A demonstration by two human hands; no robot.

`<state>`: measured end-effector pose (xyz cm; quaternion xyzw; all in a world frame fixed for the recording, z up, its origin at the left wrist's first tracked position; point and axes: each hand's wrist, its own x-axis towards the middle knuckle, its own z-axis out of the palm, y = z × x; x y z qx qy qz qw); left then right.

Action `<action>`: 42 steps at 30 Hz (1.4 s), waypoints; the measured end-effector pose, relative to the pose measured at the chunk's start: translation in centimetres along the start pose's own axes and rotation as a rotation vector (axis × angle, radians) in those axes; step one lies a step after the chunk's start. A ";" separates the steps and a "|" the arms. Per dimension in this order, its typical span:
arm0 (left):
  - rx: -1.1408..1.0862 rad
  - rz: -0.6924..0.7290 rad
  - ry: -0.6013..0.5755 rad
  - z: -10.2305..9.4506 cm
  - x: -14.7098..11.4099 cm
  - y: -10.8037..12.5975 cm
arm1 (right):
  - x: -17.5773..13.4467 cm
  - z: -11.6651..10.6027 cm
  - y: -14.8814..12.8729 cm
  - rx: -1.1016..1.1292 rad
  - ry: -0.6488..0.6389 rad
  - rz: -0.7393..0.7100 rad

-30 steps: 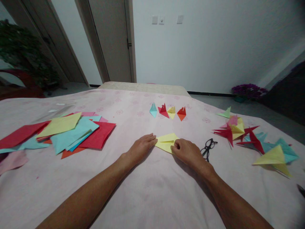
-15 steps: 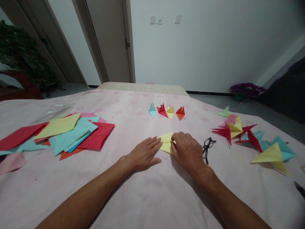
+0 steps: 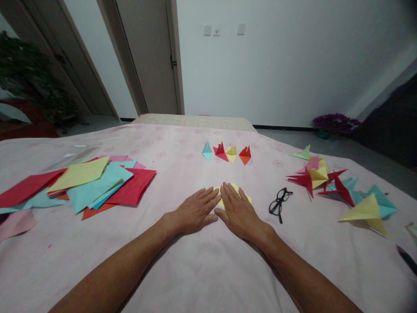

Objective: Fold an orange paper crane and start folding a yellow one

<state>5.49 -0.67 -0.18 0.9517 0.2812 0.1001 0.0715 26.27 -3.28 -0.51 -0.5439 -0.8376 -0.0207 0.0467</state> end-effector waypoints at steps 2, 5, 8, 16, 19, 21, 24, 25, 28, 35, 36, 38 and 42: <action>0.006 0.019 0.001 0.0 -0.3 -0.1 | 0.0 -0.4 0.1 0.005 -0.043 0.014; 0.010 0.021 0.002 -0.2 -0.8 -0.1 | 0.0 -0.8 0.4 0.019 -0.090 0.036; -0.001 0.002 0.026 -0.2 -1.2 -0.3 | 0.0 -0.8 1.0 0.031 -0.097 0.052; -0.136 -0.172 0.247 0.2 -1.7 -0.9 | -0.2 -1.4 2.4 -0.020 -0.057 0.197; -0.190 -0.309 0.385 0.3 -1.0 -1.2 | -0.5 -3.5 1.8 0.002 0.062 0.166; -0.165 -0.372 0.392 0.1 -0.1 -1.4 | -0.8 -4.9 1.4 0.007 0.094 0.162; -0.086 -0.418 0.330 -0.5 1.6 -1.4 | -1.2 -5.6 1.4 0.026 0.100 0.154; -0.068 -0.425 0.299 -0.8 2.2 -1.4 | -1.2 -5.4 1.6 0.044 0.097 0.146; -0.079 -0.428 0.204 -1.7 3.7 -1.5 | -1.0 -4.3 2.5 0.103 0.099 0.095; -0.533 -0.729 0.215 -2.6 5.0 -2.2 | 0.3 -4.0 5.5 0.077 0.274 -0.242; -0.594 -0.763 0.228 -2.5 4.9 -2.2 | 0.4 -4.2 6.0 0.070 0.300 -0.250; -0.696 -0.796 0.236 -2.3 4.4 -2.0 | 0.3 -4.4 7.0 0.049 0.339 -0.203; -0.973 -0.852 0.237 -1.8 3.2 -0.8 | 0.0 -4.4 7.0 0.031 0.346 -0.114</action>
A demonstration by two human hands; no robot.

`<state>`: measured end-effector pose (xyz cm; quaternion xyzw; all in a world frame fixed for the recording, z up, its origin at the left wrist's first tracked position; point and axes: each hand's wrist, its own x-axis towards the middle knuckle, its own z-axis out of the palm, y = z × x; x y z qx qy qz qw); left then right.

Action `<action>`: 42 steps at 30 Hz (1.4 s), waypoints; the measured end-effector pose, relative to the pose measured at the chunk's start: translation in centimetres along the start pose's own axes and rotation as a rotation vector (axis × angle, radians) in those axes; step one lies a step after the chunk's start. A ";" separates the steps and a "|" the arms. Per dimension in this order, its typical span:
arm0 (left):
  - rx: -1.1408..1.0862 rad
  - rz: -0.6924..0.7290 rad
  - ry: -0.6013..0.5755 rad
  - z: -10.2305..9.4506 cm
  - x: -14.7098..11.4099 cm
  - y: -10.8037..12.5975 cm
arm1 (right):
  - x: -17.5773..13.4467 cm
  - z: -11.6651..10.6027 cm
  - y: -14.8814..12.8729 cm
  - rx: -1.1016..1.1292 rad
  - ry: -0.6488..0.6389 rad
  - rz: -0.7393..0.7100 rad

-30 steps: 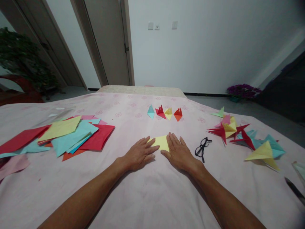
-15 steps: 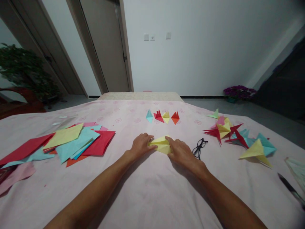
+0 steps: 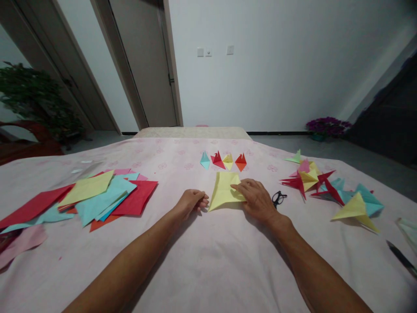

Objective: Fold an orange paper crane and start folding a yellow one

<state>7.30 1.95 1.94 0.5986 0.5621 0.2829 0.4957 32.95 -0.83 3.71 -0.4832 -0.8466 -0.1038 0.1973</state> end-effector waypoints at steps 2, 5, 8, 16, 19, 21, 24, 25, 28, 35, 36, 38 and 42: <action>-0.090 -0.041 -0.041 0.3 -0.8 -0.3 | 0.0 0.2 -1.1 0.018 -0.016 -0.040; -0.210 -0.058 -0.075 0.3 -1.3 -0.8 | 0.4 0.8 -3.1 0.019 -0.072 -0.090; -0.123 0.074 0.081 -0.2 -1.1 -1.0 | 1.0 1.4 -4.4 0.007 -0.099 -0.085; 0.942 1.013 0.156 -2.3 -0.6 0.0 | 0.7 0.6 -3.4 0.006 0.015 -0.215; 1.016 0.968 0.191 -2.2 -0.6 -0.9 | 0.5 0.0 -3.0 -0.004 -0.007 -0.193; 1.001 0.913 0.198 -2.1 -0.7 -1.8 | 0.5 -0.3 -3.1 -0.010 -0.050 -0.187; 0.943 0.841 0.184 -1.9 -1.3 -2.9 | 0.6 -0.5 -3.8 0.003 -0.137 -0.196; 0.920 0.820 0.175 -1.8 -1.5 -3.0 | 0.7 -0.6 -4.1 0.016 -0.174 -0.194; 0.858 0.773 0.156 -1.5 -2.4 -3.1 | 0.8 -1.3 -4.8 0.072 -0.296 -0.075; 0.835 0.742 0.113 0.3 -3.0 -2.4 | 1.8 -0.1 -2.7 0.124 -0.263 0.355; 0.839 0.738 0.107 0.5 -3.0 -2.4 | 2.0 0.8 -2.2 0.101 -0.203 0.402; 0.848 0.738 0.092 0.7 -2.8 -2.5 | 2.4 2.6 -1.3 0.146 -0.174 0.450; 0.830 0.786 0.042 0.5 -2.6 -2.9 | 3.1 5.1 0.3 0.430 -0.139 0.594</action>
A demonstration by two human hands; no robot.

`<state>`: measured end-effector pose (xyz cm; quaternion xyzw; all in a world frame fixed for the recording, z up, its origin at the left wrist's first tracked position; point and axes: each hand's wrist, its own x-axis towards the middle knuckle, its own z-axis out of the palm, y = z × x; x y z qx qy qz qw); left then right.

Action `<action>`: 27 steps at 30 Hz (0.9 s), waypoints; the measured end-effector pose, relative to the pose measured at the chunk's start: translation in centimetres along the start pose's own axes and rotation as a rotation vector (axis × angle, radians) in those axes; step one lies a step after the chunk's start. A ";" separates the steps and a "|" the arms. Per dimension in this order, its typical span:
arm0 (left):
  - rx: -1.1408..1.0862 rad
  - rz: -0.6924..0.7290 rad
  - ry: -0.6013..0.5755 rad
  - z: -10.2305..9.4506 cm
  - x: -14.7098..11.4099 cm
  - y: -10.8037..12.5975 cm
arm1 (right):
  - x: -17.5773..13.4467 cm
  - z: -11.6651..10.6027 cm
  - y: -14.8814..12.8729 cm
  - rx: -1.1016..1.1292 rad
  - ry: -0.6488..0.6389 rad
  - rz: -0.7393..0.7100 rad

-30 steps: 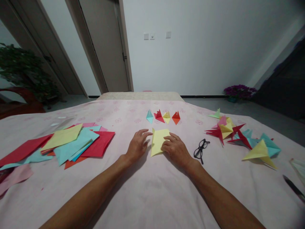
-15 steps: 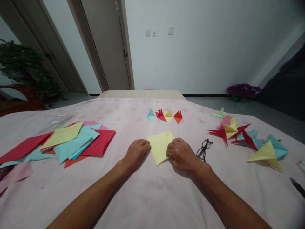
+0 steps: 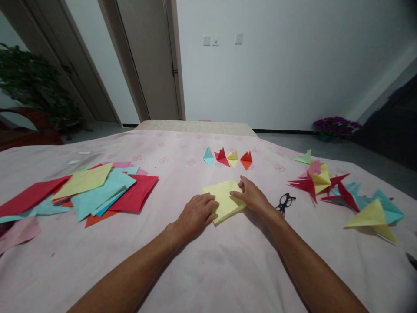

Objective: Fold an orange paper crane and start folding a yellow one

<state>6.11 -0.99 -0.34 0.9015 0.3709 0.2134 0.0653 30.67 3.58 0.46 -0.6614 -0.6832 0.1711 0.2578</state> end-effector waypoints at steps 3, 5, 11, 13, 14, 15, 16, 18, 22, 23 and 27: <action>-0.052 0.037 -0.002 0.1 -0.1 -0.3 | 0.3 -0.5 0.6 0.319 -0.150 0.090; -0.083 0.049 0.002 0.1 -0.1 -0.4 | 0.0 -1.3 0.6 0.468 -0.305 0.134; -0.164 0.031 -0.009 0.3 -0.2 -0.5 | -0.4 -2.3 0.0 0.651 -0.430 0.199; -0.192 0.040 -0.034 0.3 -0.1 -0.5 | -0.1 -1.7 -0.1 0.730 -0.303 0.224; -0.202 0.044 -0.043 0.3 -0.1 -0.6 | 0.1 -1.4 -0.1 0.753 -0.242 0.236; -0.209 0.047 -0.049 0.3 -0.1 -0.6 | 0.2 -1.0 -0.1 0.759 -0.199 0.246; -0.211 0.049 -0.053 0.3 -0.1 -0.6 | 0.2 -0.7 0.0 0.749 -0.180 0.251; -0.203 0.047 -0.053 0.2 0.0 -0.6 | 0.2 -0.4 0.2 0.716 -0.192 0.236; -0.166 0.050 -0.045 0.1 0.0 -0.5 | -0.2 -0.2 0.9 0.616 -0.188 0.164; -0.157 0.052 -0.045 0.1 -0.1 -0.5 | -0.1 -0.1 1.0 0.563 -0.167 0.136; -0.122 0.046 -0.063 0.1 -0.1 -0.5 | 0.2 0.4 1.1 0.411 -0.100 0.001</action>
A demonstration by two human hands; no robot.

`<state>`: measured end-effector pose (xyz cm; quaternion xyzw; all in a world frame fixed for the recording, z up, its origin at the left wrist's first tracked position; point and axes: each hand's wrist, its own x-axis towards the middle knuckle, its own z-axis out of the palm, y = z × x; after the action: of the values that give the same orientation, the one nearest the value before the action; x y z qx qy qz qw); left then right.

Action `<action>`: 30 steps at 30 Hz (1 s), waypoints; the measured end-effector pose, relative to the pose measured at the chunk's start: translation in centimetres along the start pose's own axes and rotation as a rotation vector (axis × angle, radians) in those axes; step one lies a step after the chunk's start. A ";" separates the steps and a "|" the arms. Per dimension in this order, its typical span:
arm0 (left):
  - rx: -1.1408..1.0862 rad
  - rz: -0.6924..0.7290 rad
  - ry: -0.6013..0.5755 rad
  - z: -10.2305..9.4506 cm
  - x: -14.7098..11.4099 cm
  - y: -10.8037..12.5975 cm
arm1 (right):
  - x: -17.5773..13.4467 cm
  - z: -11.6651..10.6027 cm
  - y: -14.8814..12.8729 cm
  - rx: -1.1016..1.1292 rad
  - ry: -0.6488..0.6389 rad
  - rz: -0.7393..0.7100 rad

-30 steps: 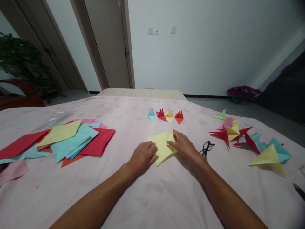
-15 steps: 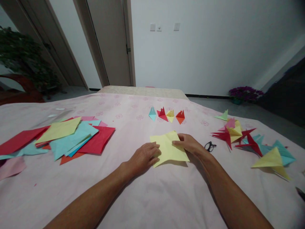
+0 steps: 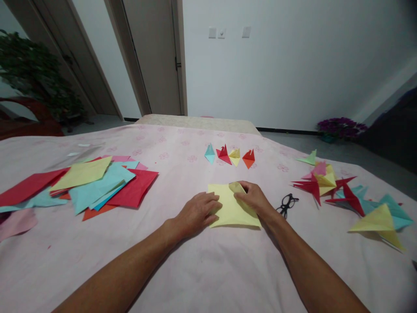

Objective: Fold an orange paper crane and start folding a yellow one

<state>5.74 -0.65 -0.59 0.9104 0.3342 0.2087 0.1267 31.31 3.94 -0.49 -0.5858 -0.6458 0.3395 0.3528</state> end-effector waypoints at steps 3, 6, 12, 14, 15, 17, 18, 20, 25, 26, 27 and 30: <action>0.034 -0.033 -0.015 -0.1 0.0 0.1 | 0.1 0.2 0.0 -0.046 0.019 -0.014; 0.084 -0.094 -0.020 -0.3 0.1 0.4 | -0.1 0.2 0.2 -0.095 0.023 0.012; 0.167 -0.176 -0.022 -0.5 0.4 0.7 | -0.6 0.4 0.8 -0.119 0.079 -0.161; 0.188 -0.202 -0.023 -0.5 0.5 0.7 | -0.8 0.5 1.0 -0.106 0.070 -0.220; 0.197 -0.216 -0.022 -0.5 0.6 0.7 | -0.8 0.5 1.1 -0.099 0.062 -0.248; 0.214 -0.240 -0.021 -0.5 0.6 0.6 | -0.9 0.6 1.3 -0.091 0.051 -0.307; 0.221 -0.250 -0.023 -0.5 0.6 0.6 | -0.9 0.6 1.4 -0.091 0.050 -0.337; 0.233 -0.268 -0.028 -0.4 0.7 0.4 | -1.0 0.6 1.4 -0.101 0.061 -0.383; 0.257 -0.289 -0.030 -0.3 0.8 0.0 | -1.5 0.5 0.9 -0.163 0.075 -0.451; 0.259 -0.292 -0.026 -0.3 0.8 -0.1 | -1.6 0.5 0.8 -0.178 0.072 -0.470; 0.260 -0.294 -0.021 -0.3 0.9 -0.2 | -1.8 0.5 0.6 -0.197 0.068 -0.491; 0.255 -0.294 -0.002 -0.2 1.0 -0.3 | -2.2 0.4 0.2 -0.272 0.051 -0.547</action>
<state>6.11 0.26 -0.25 0.8606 0.4872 0.1430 0.0399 31.19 1.77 -0.95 -0.4405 -0.8100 0.1276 0.3655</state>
